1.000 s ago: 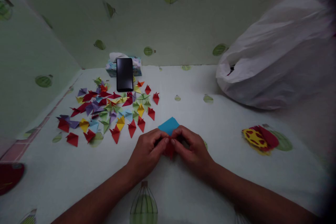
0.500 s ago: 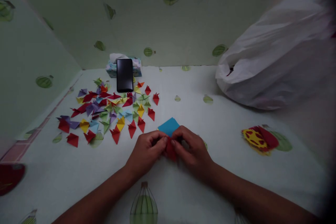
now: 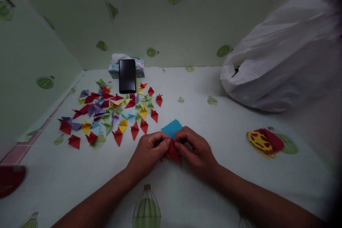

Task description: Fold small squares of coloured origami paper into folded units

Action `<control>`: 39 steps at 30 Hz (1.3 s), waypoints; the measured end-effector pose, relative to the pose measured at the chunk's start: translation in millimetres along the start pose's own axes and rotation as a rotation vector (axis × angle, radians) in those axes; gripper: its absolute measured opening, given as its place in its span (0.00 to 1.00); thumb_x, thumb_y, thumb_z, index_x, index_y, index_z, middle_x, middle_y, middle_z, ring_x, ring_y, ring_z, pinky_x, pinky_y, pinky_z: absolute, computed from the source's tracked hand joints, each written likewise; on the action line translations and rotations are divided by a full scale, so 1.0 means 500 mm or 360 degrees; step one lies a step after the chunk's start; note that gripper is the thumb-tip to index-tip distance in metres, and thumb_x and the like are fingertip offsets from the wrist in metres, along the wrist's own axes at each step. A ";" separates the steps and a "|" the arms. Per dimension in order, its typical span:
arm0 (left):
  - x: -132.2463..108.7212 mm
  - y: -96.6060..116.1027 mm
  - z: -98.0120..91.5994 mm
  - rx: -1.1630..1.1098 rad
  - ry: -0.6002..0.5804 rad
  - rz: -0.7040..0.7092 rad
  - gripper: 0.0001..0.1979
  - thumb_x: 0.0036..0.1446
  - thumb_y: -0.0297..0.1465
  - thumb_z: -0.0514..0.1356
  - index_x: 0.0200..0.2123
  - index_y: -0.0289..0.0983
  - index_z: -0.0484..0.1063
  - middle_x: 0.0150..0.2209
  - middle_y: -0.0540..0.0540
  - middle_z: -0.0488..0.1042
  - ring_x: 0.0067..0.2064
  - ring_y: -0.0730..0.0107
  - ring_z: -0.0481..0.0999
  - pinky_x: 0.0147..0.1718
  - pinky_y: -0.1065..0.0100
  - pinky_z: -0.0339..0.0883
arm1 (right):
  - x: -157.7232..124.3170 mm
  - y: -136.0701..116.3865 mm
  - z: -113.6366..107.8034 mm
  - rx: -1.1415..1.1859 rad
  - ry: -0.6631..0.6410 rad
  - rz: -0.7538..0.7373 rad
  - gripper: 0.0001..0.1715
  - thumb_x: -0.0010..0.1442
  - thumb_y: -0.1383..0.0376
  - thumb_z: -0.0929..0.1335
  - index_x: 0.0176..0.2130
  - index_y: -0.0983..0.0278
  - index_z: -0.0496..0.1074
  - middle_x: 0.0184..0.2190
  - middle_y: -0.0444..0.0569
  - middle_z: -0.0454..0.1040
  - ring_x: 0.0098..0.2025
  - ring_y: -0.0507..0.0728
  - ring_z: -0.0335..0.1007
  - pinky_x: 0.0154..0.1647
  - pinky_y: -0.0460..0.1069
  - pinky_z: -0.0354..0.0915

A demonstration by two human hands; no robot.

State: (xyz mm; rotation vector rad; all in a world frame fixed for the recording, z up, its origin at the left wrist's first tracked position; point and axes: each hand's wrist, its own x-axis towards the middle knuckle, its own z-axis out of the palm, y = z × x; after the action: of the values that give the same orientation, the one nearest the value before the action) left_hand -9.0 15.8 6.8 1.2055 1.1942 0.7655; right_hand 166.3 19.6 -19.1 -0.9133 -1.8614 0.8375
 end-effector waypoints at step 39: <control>0.001 -0.008 -0.011 0.0079 -0.0102 0.0216 0.11 0.57 0.36 0.61 0.28 0.33 0.73 0.23 0.50 0.72 0.25 0.75 0.69 0.26 0.73 0.63 | 0.000 -0.011 0.006 0.0377 -0.0058 0.0482 0.05 0.59 0.66 0.67 0.32 0.63 0.66 0.27 0.44 0.68 0.29 0.52 0.64 0.30 0.47 0.62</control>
State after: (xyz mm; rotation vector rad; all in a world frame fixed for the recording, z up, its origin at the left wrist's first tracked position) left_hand -14.5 16.8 3.3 1.3530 1.0925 0.7954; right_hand 162.3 16.2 -15.9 -1.0469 -1.6321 1.2373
